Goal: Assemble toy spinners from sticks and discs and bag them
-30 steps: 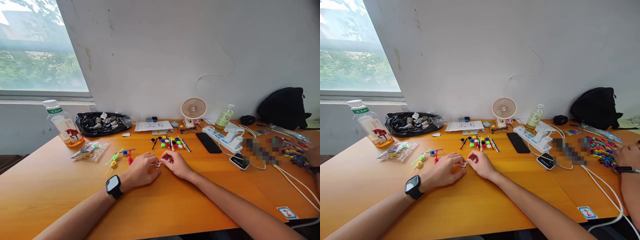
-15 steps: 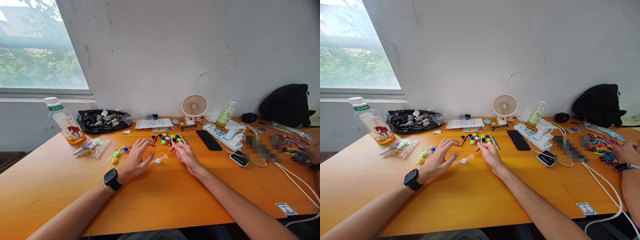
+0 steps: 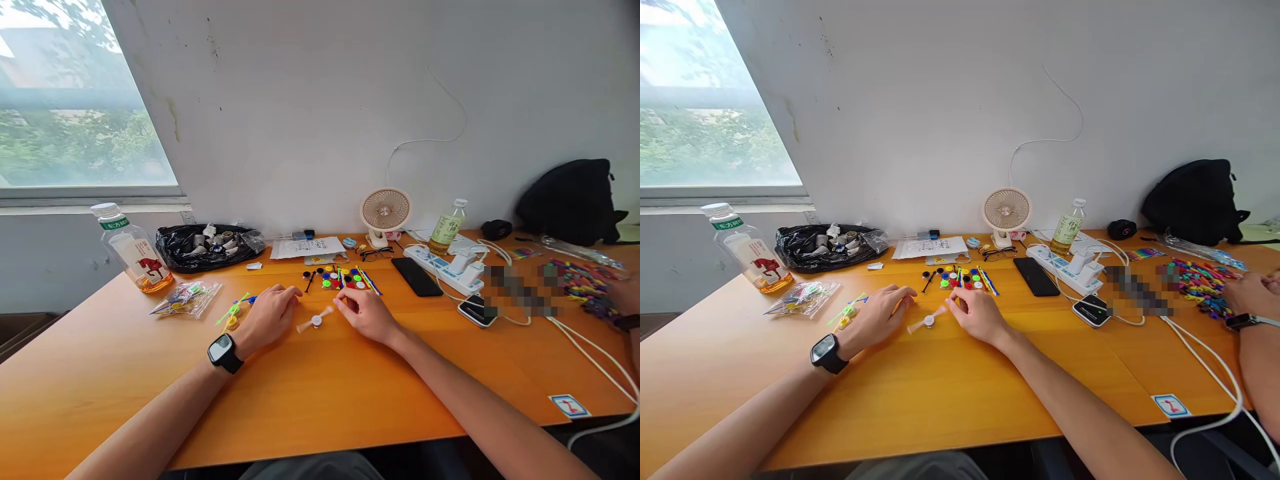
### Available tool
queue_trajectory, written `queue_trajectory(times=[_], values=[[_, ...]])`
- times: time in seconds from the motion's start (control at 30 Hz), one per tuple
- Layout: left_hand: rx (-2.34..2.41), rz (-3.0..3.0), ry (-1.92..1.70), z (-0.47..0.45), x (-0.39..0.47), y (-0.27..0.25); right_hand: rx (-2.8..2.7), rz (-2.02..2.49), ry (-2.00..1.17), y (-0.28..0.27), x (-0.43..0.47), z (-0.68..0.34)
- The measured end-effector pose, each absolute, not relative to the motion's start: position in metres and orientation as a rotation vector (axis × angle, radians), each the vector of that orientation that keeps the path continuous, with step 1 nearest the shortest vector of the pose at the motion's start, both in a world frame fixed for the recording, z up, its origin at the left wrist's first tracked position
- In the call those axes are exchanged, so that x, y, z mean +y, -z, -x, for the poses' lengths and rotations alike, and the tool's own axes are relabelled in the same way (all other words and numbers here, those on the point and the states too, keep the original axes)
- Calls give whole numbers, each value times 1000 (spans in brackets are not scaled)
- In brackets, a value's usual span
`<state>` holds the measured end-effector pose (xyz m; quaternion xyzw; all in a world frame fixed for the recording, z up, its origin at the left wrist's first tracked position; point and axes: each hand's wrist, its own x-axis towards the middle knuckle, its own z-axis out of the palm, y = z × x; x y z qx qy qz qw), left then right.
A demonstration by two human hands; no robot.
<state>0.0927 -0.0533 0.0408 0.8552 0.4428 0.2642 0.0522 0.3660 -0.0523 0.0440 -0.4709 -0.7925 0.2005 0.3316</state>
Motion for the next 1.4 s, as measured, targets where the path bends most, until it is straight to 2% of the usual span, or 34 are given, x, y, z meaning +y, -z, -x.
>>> queue_trajectory(times=[0.27,0.47,0.9,1.07,1.4], values=[[1472,-2634,-649,-87,-53,-49,-2133,1387,-367,-44,-50,-369],[1458,-2624,-626,-84,-51,-48,-2159,1368,-511,-35,-42,-373],[1274,-2650,-631,-80,-51,-53,-2344,1254,-587,-41,-44,-379],[1070,-2722,-577,-72,-54,-60,-2425,1097,-571,-49,-47,-386],[1118,-2739,-335,-69,-56,-52,-2535,1059,-675,-38,-44,-388]])
